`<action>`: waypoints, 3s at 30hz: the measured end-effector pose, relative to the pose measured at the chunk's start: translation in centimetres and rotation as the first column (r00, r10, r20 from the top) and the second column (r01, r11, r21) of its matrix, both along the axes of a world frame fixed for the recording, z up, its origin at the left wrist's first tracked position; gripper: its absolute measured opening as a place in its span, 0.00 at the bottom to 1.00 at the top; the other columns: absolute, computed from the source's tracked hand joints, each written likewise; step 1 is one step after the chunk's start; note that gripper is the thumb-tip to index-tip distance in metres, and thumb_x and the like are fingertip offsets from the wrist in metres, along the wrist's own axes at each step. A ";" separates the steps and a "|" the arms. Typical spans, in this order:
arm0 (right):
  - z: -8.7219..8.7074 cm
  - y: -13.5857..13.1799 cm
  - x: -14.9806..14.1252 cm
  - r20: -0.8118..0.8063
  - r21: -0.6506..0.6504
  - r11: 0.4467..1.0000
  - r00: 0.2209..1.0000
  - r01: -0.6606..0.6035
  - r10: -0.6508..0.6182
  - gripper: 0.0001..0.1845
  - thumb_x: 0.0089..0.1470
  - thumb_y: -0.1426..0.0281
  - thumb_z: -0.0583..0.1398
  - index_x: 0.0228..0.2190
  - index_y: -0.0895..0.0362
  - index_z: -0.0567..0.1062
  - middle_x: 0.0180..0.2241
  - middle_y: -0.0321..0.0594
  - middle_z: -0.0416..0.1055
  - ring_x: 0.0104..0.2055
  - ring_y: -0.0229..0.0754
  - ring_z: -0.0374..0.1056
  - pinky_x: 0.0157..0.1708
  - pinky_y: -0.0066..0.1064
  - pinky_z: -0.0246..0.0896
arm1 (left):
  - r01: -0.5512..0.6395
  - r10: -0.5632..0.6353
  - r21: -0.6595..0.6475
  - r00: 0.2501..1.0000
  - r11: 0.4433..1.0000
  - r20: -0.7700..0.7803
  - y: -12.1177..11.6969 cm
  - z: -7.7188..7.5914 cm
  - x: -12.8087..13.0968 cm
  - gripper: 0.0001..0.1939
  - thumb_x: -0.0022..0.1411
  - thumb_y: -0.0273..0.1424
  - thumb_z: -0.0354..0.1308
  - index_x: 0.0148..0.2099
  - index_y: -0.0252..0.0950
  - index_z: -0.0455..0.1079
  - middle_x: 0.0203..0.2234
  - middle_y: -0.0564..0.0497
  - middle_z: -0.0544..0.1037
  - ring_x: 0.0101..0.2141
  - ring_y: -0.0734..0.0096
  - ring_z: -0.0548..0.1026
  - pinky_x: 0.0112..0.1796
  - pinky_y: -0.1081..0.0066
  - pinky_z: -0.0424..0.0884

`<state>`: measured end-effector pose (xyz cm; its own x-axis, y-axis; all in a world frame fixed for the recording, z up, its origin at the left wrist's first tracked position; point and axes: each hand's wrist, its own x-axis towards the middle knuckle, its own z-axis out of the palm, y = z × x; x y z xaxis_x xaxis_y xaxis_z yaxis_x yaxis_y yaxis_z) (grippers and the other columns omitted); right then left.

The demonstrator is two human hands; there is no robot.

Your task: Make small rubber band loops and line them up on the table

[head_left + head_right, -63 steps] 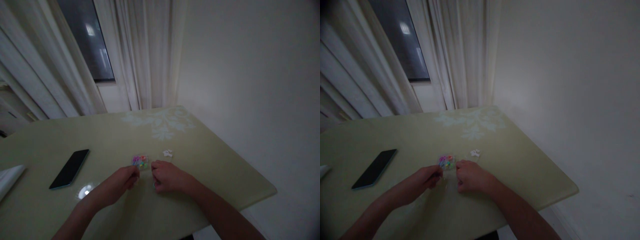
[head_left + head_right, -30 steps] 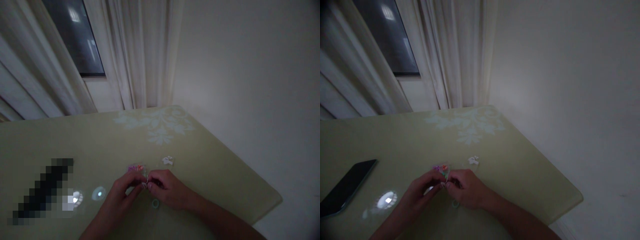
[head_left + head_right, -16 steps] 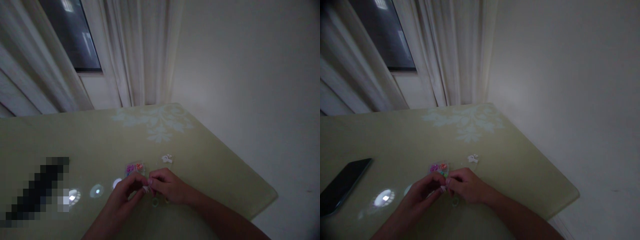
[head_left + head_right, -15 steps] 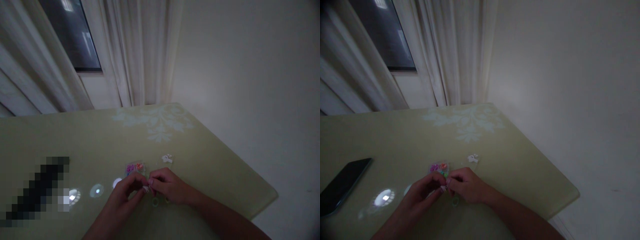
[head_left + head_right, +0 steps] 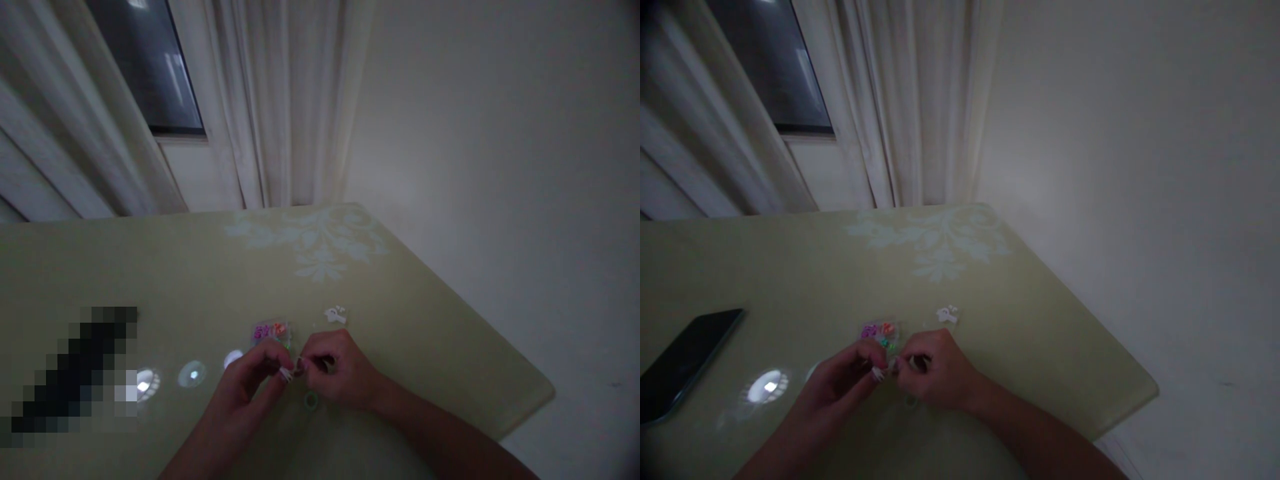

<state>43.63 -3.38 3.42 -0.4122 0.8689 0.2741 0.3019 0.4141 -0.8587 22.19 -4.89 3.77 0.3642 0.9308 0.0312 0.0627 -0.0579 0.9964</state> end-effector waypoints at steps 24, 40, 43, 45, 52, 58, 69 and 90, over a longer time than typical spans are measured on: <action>0.7 -0.7 -0.6 -0.119 -0.087 0.983 0.978 0.164 -0.173 0.05 0.52 0.69 0.66 0.30 0.58 0.81 0.23 0.33 0.69 0.21 0.32 0.58 0.21 0.25 0.52 | -0.084 0.088 -0.044 0.992 0.996 0.094 -0.4 -0.4 1.3 0.09 0.63 0.40 0.68 0.38 0.40 0.77 0.33 0.50 0.83 0.37 0.62 0.81 0.41 0.68 0.77; 0.3 -0.7 -0.5 -0.069 0.217 0.973 0.996 0.078 -0.064 0.12 0.54 0.64 0.72 0.38 0.58 0.83 0.32 0.40 0.77 0.28 0.36 0.65 0.27 0.27 0.59 | -0.188 0.244 0.363 0.963 0.913 -0.115 -0.4 -0.9 0.7 0.07 0.67 0.31 0.62 0.45 0.42 0.81 0.40 0.49 0.86 0.38 0.65 0.85 0.38 0.72 0.81; 0.4 -0.7 -0.5 -0.053 0.231 0.969 0.995 0.090 -0.080 0.11 0.56 0.64 0.72 0.38 0.57 0.83 0.31 0.40 0.77 0.28 0.35 0.65 0.27 0.26 0.59 | -0.220 0.257 0.274 0.961 0.936 -0.105 -0.5 -0.8 0.8 0.05 0.65 0.33 0.65 0.42 0.42 0.81 0.34 0.52 0.86 0.34 0.66 0.85 0.36 0.73 0.81; 0.4 -0.6 -0.5 -0.042 0.235 0.968 0.996 0.089 -0.082 0.08 0.59 0.66 0.70 0.38 0.57 0.83 0.31 0.39 0.77 0.27 0.35 0.65 0.27 0.26 0.59 | -0.240 0.262 0.217 0.962 0.946 -0.077 -0.5 -0.9 0.9 0.04 0.64 0.34 0.66 0.41 0.42 0.81 0.33 0.52 0.86 0.33 0.66 0.86 0.36 0.73 0.82; 0.4 -0.2 0.1 -0.007 0.292 0.954 0.998 0.068 -0.069 0.03 0.59 0.71 0.66 0.34 0.57 0.81 0.30 0.38 0.75 0.28 0.35 0.65 0.28 0.26 0.58 | -0.230 0.230 0.021 0.973 0.973 -0.016 -0.7 -0.9 1.8 0.09 0.62 0.40 0.69 0.40 0.42 0.83 0.33 0.50 0.88 0.34 0.61 0.87 0.36 0.69 0.84; 0.1 0.6 0.7 0.071 0.254 0.961 0.989 0.110 -0.132 0.04 0.51 0.75 0.65 0.30 0.57 0.75 0.26 0.31 0.67 0.25 0.33 0.58 0.27 0.26 0.53 | -0.222 0.226 0.054 0.969 0.974 -0.100 0.9 -0.3 -0.4 0.17 0.61 0.44 0.68 0.48 0.42 0.83 0.41 0.47 0.88 0.39 0.57 0.86 0.43 0.62 0.84; 0.9 3.3 1.0 0.317 0.163 0.984 0.940 0.073 -0.122 0.04 0.59 0.70 0.65 0.33 0.57 0.76 0.28 0.32 0.69 0.30 0.35 0.63 0.33 0.27 0.54 | -0.020 0.240 0.433 0.855 0.901 -0.459 4.4 -4.0 -3.6 0.38 0.56 0.36 0.69 0.68 0.42 0.67 0.61 0.41 0.76 0.60 0.44 0.73 0.60 0.43 0.69; 4.7 6.6 -3.4 0.936 0.167 0.939 0.349 -0.300 -0.055 0.19 0.73 0.60 0.52 0.46 0.58 0.78 0.42 0.49 0.83 0.39 0.49 0.80 0.32 0.32 0.63 | -0.078 0.328 0.498 0.838 0.863 -0.436 5.2 -5.1 -3.5 0.30 0.58 0.37 0.65 0.62 0.39 0.71 0.55 0.40 0.82 0.54 0.45 0.79 0.56 0.46 0.76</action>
<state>40.25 3.17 8.16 -0.6478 0.7458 -0.1555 0.7435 0.6634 0.0839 18.72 0.34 -1.31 0.2495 0.9110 0.3283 0.5951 -0.4117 0.6901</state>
